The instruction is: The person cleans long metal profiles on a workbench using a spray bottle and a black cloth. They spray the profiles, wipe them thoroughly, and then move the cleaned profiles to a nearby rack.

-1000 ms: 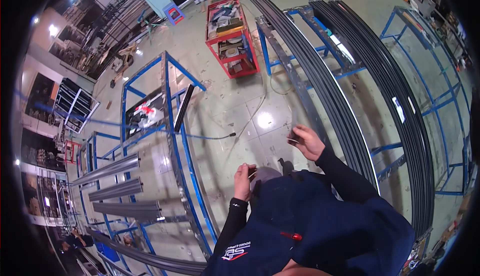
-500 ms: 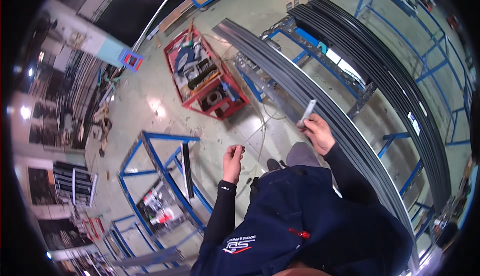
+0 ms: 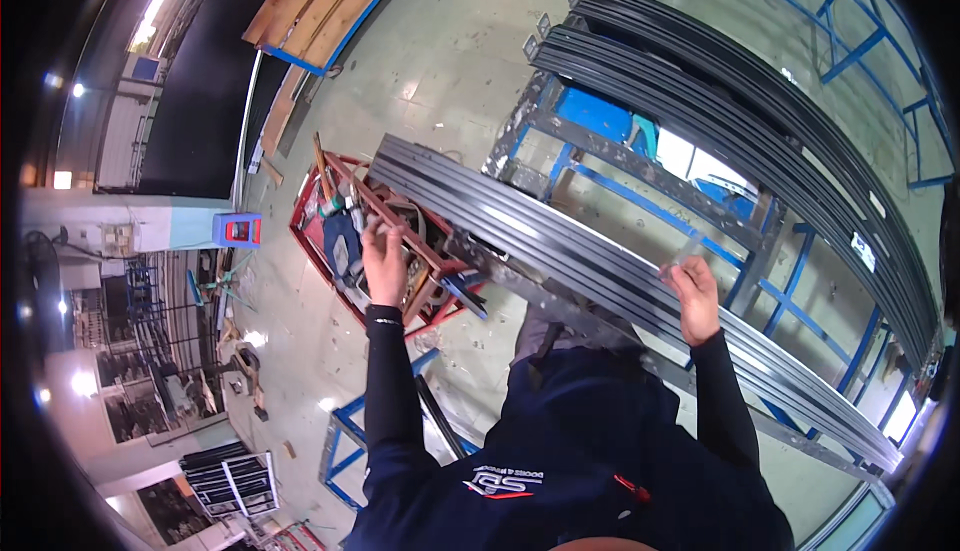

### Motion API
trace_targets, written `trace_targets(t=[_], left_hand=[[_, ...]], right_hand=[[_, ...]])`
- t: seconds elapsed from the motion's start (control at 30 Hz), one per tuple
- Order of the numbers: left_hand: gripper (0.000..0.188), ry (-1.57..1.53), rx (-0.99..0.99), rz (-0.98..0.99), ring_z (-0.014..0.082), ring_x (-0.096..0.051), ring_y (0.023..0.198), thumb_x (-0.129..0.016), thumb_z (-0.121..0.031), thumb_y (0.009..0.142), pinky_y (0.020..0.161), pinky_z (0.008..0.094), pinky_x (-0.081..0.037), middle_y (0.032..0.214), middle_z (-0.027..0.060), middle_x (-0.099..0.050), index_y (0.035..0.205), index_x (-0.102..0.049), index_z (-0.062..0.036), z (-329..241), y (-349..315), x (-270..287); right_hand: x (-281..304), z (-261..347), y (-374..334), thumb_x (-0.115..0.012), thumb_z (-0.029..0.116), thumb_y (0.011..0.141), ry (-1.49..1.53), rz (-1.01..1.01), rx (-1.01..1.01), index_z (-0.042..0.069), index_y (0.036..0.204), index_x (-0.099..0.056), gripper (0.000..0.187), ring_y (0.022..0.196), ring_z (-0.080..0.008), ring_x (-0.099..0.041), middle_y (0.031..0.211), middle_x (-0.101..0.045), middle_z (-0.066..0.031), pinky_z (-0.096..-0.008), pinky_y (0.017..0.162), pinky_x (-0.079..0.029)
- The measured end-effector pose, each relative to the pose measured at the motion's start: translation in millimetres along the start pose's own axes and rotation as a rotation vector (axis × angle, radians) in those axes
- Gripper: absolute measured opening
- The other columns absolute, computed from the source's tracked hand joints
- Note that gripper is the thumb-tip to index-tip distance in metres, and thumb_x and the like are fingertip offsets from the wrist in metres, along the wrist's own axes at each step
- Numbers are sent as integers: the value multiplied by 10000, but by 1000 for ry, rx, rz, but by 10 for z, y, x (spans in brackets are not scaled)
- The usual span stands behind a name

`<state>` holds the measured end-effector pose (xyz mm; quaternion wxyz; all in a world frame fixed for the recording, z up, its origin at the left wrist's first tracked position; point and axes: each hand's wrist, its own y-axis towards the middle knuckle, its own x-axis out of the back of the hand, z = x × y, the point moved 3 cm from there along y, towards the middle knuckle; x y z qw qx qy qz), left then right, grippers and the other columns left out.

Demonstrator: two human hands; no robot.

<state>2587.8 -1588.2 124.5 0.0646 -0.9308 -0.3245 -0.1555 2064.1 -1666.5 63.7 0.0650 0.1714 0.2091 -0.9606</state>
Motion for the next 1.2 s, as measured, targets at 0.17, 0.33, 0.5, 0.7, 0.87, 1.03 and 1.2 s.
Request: trace_targets(t=[0.17,0.33,0.5,0.7,0.87,1.03,1.2], left_hand=[[355,357,-129,59,183,-643,1067,-538,-244,1062,954,307,-485,1174,119,-692,1277,-590,34,-27,1687,136],[436,934,-517,582,391,-552,1266,-560,-335,1014,1104,456,-403,1270,233,-641,1250,-642,22,269,2742,-269],[588,875,-248,1231,382,-603,1199,-750,-394,870,1032,414,-470,1255,211,-665,1279,-632,12,452,2982,-649],[325,668,-371,1351,358,-646,1001,-777,-163,795,891,427,-507,1013,150,-686,1083,-685,-41,688,3278,-733],[238,672,-280,1336,340,-614,983,-680,-67,847,905,434,-490,1048,151,-655,1079,-667,-15,622,3020,-849],[489,1233,-668,1451,370,-709,983,-707,-462,901,850,506,-535,1047,226,-736,1118,-727,-24,625,2755,-1089],[351,565,-216,1507,320,-731,882,-683,-360,942,786,481,-527,989,183,-763,1136,-725,-70,-173,2080,-1932]], right_hand=[[-167,-165,231,-614,79,992,-34,-155,-55,81,1021,-550,71,963,-167,-658,974,-690,-71,-330,923,-501],[-666,-240,417,-606,43,986,25,-342,-143,72,1037,-562,73,953,-162,-652,978,-694,-70,-314,909,-490],[-1342,-297,617,-598,39,990,-11,-325,-224,68,1041,-551,75,953,-157,-650,986,-692,-78,-305,918,-486],[-1769,-283,875,-610,40,976,-182,-411,-214,36,1021,-594,48,938,-131,-620,956,-671,-57,-289,870,-485],[-1961,94,898,-688,214,920,-566,-490,-383,17,954,-659,202,796,-193,-622,838,-641,-93,-358,717,-512],[-1629,-216,708,-690,169,904,-281,-532,46,32,932,-605,164,783,-132,-591,811,-642,-44,-321,724,-491],[-1541,-286,-143,-671,141,915,-159,-791,121,36,943,-631,116,821,-118,-600,847,-650,-29,-306,760,-489]])
